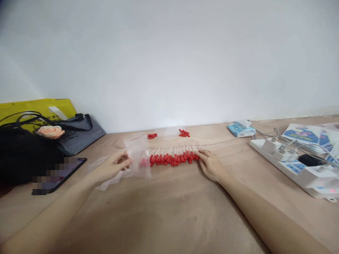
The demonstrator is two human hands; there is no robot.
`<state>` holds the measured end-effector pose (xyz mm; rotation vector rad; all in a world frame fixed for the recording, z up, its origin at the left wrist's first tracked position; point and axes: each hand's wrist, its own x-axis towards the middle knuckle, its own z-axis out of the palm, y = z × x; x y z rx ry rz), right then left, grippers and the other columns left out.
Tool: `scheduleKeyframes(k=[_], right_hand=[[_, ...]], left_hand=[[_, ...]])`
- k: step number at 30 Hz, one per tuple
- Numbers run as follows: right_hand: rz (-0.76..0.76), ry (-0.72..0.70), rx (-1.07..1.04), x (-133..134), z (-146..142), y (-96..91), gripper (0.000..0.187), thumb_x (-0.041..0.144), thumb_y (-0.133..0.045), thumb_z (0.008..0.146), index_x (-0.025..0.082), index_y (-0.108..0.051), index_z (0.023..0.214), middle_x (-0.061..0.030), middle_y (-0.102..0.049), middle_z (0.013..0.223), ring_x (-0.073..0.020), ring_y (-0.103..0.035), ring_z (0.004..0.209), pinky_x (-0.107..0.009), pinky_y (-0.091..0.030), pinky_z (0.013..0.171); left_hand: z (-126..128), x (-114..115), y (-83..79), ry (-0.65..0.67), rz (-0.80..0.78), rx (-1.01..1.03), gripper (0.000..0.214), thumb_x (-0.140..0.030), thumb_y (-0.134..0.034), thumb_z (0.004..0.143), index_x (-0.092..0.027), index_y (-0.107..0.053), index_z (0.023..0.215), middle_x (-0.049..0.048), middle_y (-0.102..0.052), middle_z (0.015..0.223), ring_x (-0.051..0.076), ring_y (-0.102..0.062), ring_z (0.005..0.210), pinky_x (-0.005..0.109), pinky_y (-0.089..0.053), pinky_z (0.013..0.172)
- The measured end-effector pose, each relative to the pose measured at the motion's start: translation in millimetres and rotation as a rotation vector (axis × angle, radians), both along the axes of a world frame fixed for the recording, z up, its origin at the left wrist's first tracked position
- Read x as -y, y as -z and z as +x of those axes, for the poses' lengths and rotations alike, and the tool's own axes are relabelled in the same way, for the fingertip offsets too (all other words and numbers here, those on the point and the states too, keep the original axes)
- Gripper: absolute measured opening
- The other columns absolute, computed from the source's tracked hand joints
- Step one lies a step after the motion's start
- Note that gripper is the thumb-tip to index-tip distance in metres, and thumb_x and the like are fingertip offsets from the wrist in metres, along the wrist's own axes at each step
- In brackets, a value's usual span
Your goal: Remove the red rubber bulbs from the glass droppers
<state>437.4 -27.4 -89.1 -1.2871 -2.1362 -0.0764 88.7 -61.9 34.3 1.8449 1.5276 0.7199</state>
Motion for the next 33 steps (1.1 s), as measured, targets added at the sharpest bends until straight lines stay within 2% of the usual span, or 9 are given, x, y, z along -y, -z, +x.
scheduleKeyframes(k=[7, 10, 13, 15, 19, 22, 26, 30, 33], right_hand=[[-0.004, 0.001, 0.065, 5.2, -1.3, -4.7, 0.041, 0.026, -0.042, 0.079, 0.019, -0.049, 0.118, -0.0107, -0.051, 0.116, -0.0242, -0.047, 0.107, -0.043, -0.038, 0.091], [-0.021, 0.026, 0.075, 8.6, -3.8, -8.6, 0.041, 0.036, -0.042, 0.081, 0.020, -0.048, 0.118, -0.0109, -0.050, 0.117, -0.0248, -0.047, 0.107, -0.043, -0.038, 0.090], [-0.041, 0.064, 0.062, 11.0, -6.2, -11.8, 0.046, 0.046, -0.041, 0.081, 0.018, -0.048, 0.118, -0.0121, -0.051, 0.116, -0.0251, -0.047, 0.106, -0.043, -0.039, 0.089], [-0.035, 0.075, 0.055, 11.5, -7.0, -12.7, 0.047, 0.048, -0.040, 0.082, 0.018, -0.049, 0.117, -0.0123, -0.051, 0.115, -0.0250, -0.048, 0.105, -0.042, -0.039, 0.088], [-0.012, 0.090, 0.048, 10.3, -7.0, -11.5, 0.046, 0.048, -0.038, 0.083, 0.017, -0.050, 0.114, -0.0129, -0.052, 0.112, -0.0254, -0.048, 0.104, -0.042, -0.040, 0.087], [0.011, 0.090, 0.036, 9.1, -6.3, -10.6, 0.044, 0.047, -0.039, 0.083, 0.017, -0.051, 0.112, -0.0129, -0.052, 0.111, -0.0254, -0.049, 0.103, -0.042, -0.041, 0.085], [0.102, 0.065, -0.026, 13.0, -8.1, -15.8, 0.037, 0.043, -0.045, 0.081, 0.018, -0.054, 0.107, -0.0123, -0.054, 0.106, -0.0249, -0.050, 0.100, -0.042, -0.042, 0.084], [0.178, -0.078, -0.153, 31.6, -24.0, -28.2, 0.026, 0.032, -0.049, 0.080, 0.018, -0.058, 0.100, -0.0103, -0.058, 0.095, -0.0202, -0.054, 0.089, -0.037, -0.045, 0.079], [0.000, -0.377, -0.115, 49.9, -44.0, -36.6, 0.024, 0.028, -0.048, 0.081, 0.019, -0.059, 0.101, -0.0080, -0.061, 0.093, -0.0163, -0.056, 0.087, -0.031, -0.047, 0.076]], left_hand=[[-89.8, -27.8, 3.6, -0.250, -0.174, -0.210, 0.026, -0.038, -0.054, 0.053, -0.018, -0.038, 0.051, -0.0062, -0.038, 0.043, 0.009, -0.037, 0.042, 0.020, -0.028, 0.043], [-104.8, -30.5, 12.5, -0.327, -0.151, -0.423, 0.027, -0.040, -0.055, 0.056, -0.016, -0.046, 0.063, -0.0022, -0.048, 0.052, 0.015, -0.049, 0.052, 0.023, -0.035, 0.049], [-98.2, -26.9, 20.3, -0.396, 0.153, -0.645, 0.052, -0.051, -0.050, 0.064, -0.011, -0.049, 0.099, 0.0108, -0.059, 0.092, 0.027, -0.054, 0.088, 0.035, -0.042, 0.073], [-87.4, -23.1, 28.8, -0.256, 0.331, -0.718, 0.059, -0.052, -0.038, 0.074, -0.012, -0.042, 0.117, 0.0141, -0.049, 0.119, 0.029, -0.042, 0.112, 0.041, -0.033, 0.091], [-69.5, -16.7, 53.3, 0.039, 0.212, -0.832, 0.059, -0.052, -0.025, 0.082, -0.022, -0.029, 0.133, 0.0078, -0.026, 0.141, 0.027, -0.019, 0.129, 0.046, -0.016, 0.102], [-67.0, -15.3, 65.9, 0.074, 0.089, -0.882, 0.062, -0.058, -0.023, 0.081, -0.026, -0.021, 0.135, 0.0068, -0.017, 0.143, 0.028, -0.016, 0.130, 0.050, -0.015, 0.101], [-71.9, -16.1, 67.5, 0.071, 0.124, -0.874, 0.060, -0.056, -0.023, 0.082, -0.026, -0.025, 0.134, 0.0077, -0.021, 0.142, 0.027, -0.020, 0.129, 0.049, -0.019, 0.100], [-66.9, -7.4, 59.2, 0.017, 0.428, -0.778, 0.051, -0.049, -0.032, 0.082, -0.020, -0.046, 0.122, 0.0118, -0.041, 0.132, 0.029, -0.029, 0.125, 0.051, -0.024, 0.098], [-48.0, 9.6, 53.3, 0.107, 0.645, -0.605, 0.036, -0.043, -0.043, 0.079, -0.016, -0.058, 0.100, 0.0118, -0.056, 0.109, 0.024, -0.048, 0.106, 0.040, -0.038, 0.091]])
